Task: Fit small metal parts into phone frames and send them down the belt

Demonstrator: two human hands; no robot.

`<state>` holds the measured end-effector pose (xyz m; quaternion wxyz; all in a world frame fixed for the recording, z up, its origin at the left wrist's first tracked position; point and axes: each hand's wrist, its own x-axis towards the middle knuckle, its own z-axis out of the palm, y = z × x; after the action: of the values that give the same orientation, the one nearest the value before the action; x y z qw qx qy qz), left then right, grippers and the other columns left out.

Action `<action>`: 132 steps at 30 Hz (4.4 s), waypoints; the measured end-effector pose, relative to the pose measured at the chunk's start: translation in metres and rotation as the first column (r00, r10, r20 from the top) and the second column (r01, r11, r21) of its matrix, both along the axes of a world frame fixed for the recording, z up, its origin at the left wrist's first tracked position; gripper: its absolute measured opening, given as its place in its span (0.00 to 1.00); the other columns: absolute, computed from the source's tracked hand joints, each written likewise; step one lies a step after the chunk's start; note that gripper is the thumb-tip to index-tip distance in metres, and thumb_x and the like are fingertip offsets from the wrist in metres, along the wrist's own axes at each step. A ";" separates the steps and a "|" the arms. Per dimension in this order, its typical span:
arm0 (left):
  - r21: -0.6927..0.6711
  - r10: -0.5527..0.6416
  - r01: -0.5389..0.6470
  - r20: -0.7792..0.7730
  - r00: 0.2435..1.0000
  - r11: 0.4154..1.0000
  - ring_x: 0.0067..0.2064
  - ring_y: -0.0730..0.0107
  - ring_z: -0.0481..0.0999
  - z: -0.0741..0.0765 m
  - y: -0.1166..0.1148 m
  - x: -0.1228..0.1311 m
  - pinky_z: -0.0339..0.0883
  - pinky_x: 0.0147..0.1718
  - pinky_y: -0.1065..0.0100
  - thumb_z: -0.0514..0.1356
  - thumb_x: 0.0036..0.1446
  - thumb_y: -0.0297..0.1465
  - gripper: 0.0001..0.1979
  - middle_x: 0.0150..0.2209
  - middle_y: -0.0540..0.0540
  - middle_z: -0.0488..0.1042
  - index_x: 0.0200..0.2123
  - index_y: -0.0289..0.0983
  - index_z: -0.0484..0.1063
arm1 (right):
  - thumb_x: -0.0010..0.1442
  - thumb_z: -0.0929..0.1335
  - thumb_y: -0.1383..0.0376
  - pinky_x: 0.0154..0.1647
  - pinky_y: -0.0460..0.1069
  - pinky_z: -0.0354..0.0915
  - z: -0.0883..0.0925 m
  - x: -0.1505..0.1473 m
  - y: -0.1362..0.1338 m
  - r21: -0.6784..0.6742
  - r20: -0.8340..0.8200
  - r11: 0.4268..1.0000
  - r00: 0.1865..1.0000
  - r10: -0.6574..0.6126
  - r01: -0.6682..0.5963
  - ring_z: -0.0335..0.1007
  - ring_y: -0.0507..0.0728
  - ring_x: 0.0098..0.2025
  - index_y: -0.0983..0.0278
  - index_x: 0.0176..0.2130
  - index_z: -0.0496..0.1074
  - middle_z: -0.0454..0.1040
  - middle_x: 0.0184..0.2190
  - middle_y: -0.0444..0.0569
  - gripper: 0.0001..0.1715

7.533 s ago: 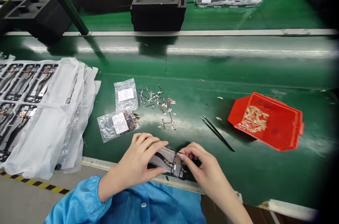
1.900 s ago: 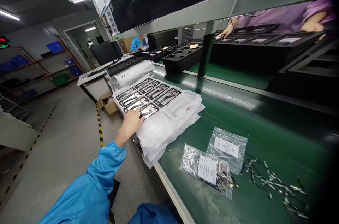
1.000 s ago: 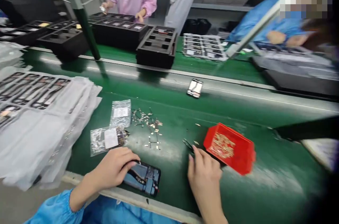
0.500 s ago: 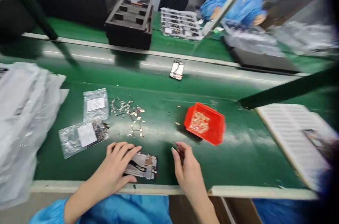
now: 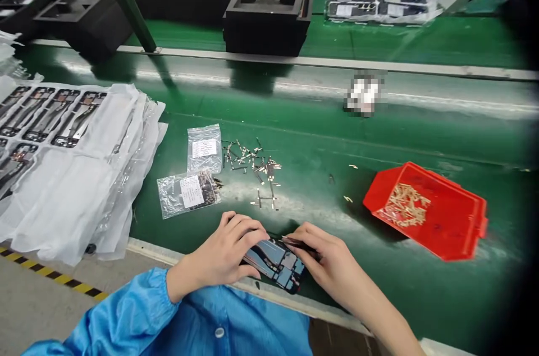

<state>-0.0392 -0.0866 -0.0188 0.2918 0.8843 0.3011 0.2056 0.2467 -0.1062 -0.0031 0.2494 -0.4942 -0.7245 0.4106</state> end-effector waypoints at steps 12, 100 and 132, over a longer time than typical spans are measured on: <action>0.087 -0.028 0.028 0.004 1.000 0.996 0.58 0.48 0.72 -0.009 0.000 -0.005 0.68 0.56 0.50 0.75 0.62 0.44 0.17 0.60 0.35 0.76 0.36 0.37 0.78 | 0.80 0.62 0.56 0.50 0.63 0.72 -0.012 0.025 0.009 0.524 0.482 0.852 0.825 -0.296 -0.001 0.73 0.68 0.49 0.63 0.58 0.77 0.77 0.51 0.62 0.21; 0.380 -0.050 0.025 0.058 0.997 0.924 0.53 0.62 0.74 -0.009 -0.005 -0.006 0.65 0.50 0.60 0.65 0.71 0.29 0.10 0.59 0.44 0.79 0.34 0.40 0.79 | 0.77 0.63 0.71 0.38 0.50 0.71 0.041 -0.013 -0.017 0.222 0.295 0.940 0.937 0.189 -0.260 0.71 0.56 0.39 0.60 0.46 0.67 0.71 0.40 0.50 0.06; 0.163 0.028 -0.030 0.013 1.000 0.986 0.58 0.51 0.74 -0.016 0.002 -0.001 0.71 0.57 0.51 0.67 0.69 0.45 0.17 0.59 0.34 0.79 0.41 0.36 0.78 | 0.69 0.73 0.77 0.42 0.54 0.74 -0.038 0.003 -0.030 0.575 0.355 0.813 0.923 -0.147 -0.092 0.77 0.58 0.40 0.62 0.53 0.73 0.79 0.43 0.52 0.16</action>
<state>-0.0400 -0.0848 -0.0353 0.2168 0.8996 0.2947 0.2384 0.2499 -0.1358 -0.0410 0.2480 -0.4752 -0.8420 0.0614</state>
